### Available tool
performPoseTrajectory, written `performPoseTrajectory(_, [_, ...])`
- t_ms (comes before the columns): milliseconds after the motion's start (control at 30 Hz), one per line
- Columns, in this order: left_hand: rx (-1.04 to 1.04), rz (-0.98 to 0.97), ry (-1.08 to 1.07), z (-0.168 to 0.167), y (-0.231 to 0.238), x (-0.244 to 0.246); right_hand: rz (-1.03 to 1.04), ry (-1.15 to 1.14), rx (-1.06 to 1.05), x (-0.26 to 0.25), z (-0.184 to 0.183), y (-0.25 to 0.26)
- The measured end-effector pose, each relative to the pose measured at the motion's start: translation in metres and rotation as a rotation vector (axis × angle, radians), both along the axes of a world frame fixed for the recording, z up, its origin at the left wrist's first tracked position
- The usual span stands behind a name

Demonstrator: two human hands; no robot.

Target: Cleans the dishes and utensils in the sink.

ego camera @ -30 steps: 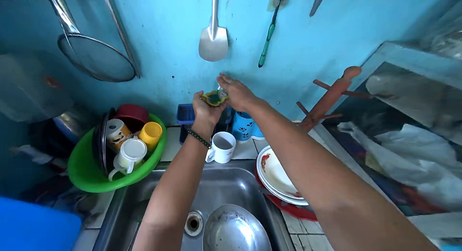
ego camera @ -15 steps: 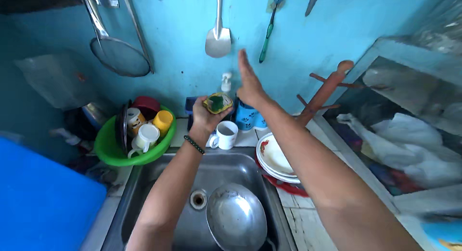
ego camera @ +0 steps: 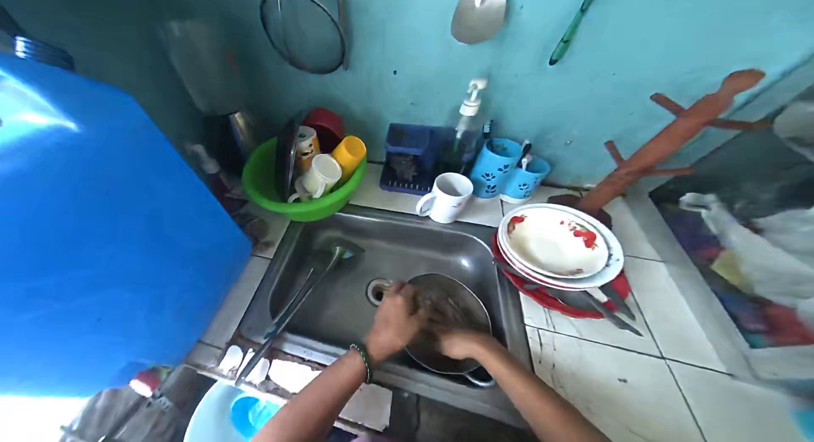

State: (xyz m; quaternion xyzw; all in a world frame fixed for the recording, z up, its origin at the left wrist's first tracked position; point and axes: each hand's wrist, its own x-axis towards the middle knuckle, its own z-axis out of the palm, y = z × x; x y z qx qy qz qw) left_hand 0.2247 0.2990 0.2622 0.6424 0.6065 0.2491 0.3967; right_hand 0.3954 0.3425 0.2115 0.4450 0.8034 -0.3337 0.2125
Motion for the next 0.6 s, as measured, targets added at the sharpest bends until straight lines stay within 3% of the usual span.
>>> performPoseTrajectory(67, [-0.059, 0.028, 0.294, 0.002, -0.019, -0.002, 0.075, -0.041, 0.071, 0.000, -0.018, -0.001])
performPoseTrajectory(133, [-0.213, 0.011, 0.399, -0.002, -0.031, 0.003, 0.051, -0.020, 0.143, 0.002, -0.026, 0.002])
performPoseTrajectory(267, [-0.281, -0.028, 0.350, -0.020, -0.046, 0.009, 0.161, 0.024, 0.078, 0.000, -0.030, -0.002])
performPoseTrajectory(367, [-0.277, -0.022, 0.339, -0.025, -0.048, 0.008, 0.055, -0.022, 0.083, 0.001, -0.027, 0.000])
performPoseTrajectory(467, [-0.270, -0.018, 0.355, -0.024, -0.047, 0.008, 0.085, 0.028, 0.018, -0.001, -0.034, -0.005])
performPoseTrajectory(600, [-0.260, -0.034, 0.371, -0.024, -0.046, 0.006, -0.067, -0.056, 0.030, -0.006, -0.017, -0.004])
